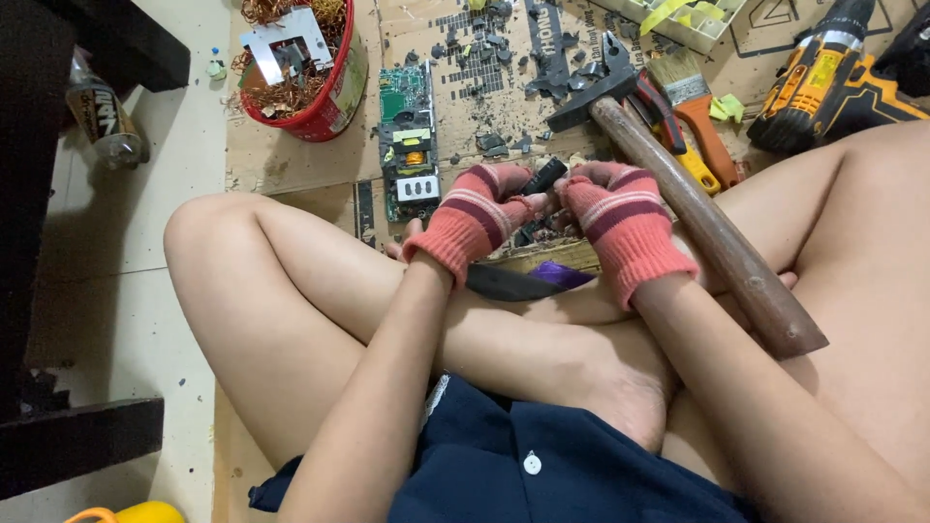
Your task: The person sits cross-legged on the floor and uses a screwdriver and pliers to remove components from a green circuit board. They pry off parts, cut wires, and place removed pieces into a red bucket.
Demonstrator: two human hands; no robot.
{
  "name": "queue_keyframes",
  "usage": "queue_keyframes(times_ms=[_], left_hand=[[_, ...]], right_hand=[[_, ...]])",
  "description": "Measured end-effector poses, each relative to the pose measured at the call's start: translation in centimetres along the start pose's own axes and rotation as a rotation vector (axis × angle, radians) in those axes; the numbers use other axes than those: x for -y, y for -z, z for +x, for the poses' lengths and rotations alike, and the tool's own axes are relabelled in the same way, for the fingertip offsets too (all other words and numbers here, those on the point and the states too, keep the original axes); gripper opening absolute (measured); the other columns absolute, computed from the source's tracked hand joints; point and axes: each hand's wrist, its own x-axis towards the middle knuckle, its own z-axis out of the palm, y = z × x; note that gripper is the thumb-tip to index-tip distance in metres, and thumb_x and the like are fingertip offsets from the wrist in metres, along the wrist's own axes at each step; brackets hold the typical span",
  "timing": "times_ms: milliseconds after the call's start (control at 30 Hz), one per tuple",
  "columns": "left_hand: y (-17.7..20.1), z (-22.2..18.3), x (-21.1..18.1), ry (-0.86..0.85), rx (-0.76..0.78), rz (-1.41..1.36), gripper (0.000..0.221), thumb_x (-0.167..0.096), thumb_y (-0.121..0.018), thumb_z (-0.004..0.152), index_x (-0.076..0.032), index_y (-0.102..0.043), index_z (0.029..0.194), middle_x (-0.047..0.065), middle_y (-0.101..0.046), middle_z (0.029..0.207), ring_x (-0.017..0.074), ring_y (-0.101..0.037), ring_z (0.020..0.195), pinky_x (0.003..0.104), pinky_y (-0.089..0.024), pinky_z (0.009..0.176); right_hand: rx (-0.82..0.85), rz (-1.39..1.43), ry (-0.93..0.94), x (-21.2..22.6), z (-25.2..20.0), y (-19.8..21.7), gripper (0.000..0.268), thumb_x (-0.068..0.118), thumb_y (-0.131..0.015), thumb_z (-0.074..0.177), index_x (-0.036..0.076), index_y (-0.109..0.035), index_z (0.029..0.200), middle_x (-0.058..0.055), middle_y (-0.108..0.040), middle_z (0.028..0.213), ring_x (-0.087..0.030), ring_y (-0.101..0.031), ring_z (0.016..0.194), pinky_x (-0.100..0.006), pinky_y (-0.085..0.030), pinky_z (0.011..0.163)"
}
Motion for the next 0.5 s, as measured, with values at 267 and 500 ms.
queue_keyframes(times_ms=[267,500], left_hand=[[0.2,-0.5,-1.1,-0.003,-0.006,0.199,0.029,-0.031,-0.066,0.089,-0.017,-0.075,0.112,0.010,-0.075,0.119,0.0345,-0.066,0.120,0.044,-0.058,0.098],[0.2,-0.3,-1.4,0.018,0.025,0.378,0.042,-0.034,-0.060,0.096,-0.019,-0.063,0.136,0.015,-0.070,0.128,0.0362,-0.064,0.123,0.046,-0.054,0.102]], right_hand=[[0.019,0.218,-0.138,-0.7,1.8,0.8,0.026,0.020,-0.065,0.076,0.010,-0.078,0.096,-0.015,-0.071,0.082,-0.024,-0.070,0.079,-0.036,-0.059,0.070],[0.039,0.241,-0.190,-2.0,3.3,-0.2,0.030,0.022,-0.062,0.083,0.003,-0.076,0.103,-0.021,-0.071,0.084,-0.027,-0.073,0.077,-0.040,-0.061,0.065]])
